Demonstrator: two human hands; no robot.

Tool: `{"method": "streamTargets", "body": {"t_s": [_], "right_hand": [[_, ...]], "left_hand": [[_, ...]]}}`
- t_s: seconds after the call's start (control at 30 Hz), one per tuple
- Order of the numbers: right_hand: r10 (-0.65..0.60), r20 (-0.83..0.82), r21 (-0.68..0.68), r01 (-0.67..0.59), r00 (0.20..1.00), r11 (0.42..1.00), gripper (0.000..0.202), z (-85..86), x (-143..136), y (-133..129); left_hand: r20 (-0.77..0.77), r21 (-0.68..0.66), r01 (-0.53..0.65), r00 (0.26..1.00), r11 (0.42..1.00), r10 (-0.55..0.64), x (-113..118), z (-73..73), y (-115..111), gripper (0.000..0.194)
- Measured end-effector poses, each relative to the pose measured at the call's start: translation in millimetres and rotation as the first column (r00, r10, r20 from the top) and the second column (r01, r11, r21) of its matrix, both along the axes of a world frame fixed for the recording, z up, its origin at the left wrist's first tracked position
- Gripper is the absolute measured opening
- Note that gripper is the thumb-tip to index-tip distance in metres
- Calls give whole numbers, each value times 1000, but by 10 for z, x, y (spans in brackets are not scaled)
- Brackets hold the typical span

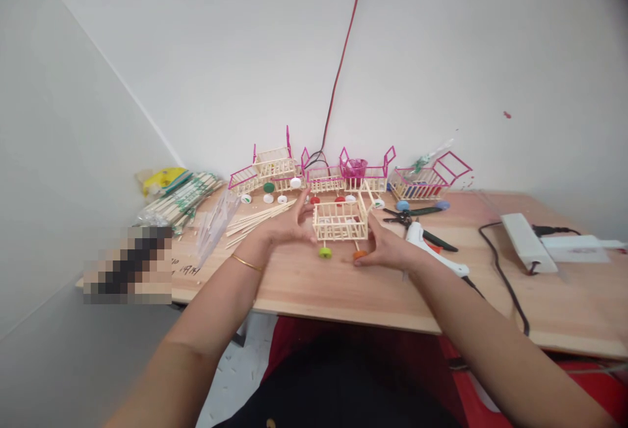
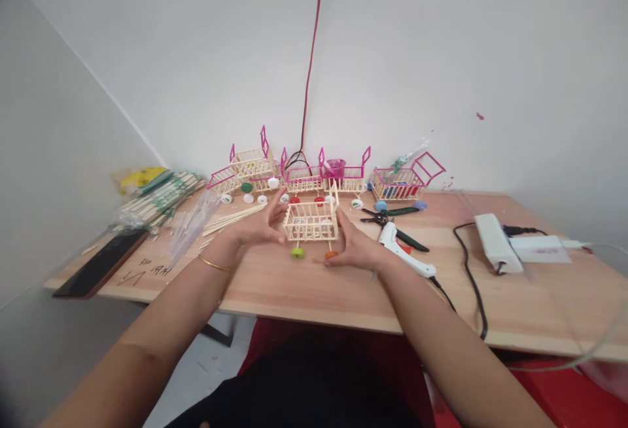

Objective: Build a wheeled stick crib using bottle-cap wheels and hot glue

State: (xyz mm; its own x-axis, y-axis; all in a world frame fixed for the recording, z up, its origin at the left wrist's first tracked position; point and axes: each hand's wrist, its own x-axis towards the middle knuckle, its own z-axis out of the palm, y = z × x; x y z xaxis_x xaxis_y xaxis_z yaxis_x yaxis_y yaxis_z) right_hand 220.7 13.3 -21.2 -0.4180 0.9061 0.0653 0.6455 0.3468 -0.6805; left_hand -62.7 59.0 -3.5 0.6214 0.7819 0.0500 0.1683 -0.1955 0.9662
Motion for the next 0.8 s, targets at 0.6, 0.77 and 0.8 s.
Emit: {"method": "streamTargets", "body": {"t_s": [0.6,0.77,0.8], "right_hand": [[-42,-285,96,73,957,993,121,-104,-57,54],[-27,-326,104,64,945,993,122,-145,-48,73],[-28,-327,99,63,945,993,121,-147,-48,76]], "left_hand": [[-137,261,-54,986,964,92,141,-175,23,141],[-26,239,-8,1000,971,15,180,-155,7,140],[8,222,11,1000,975,-13,192,-151,5,139]]}}
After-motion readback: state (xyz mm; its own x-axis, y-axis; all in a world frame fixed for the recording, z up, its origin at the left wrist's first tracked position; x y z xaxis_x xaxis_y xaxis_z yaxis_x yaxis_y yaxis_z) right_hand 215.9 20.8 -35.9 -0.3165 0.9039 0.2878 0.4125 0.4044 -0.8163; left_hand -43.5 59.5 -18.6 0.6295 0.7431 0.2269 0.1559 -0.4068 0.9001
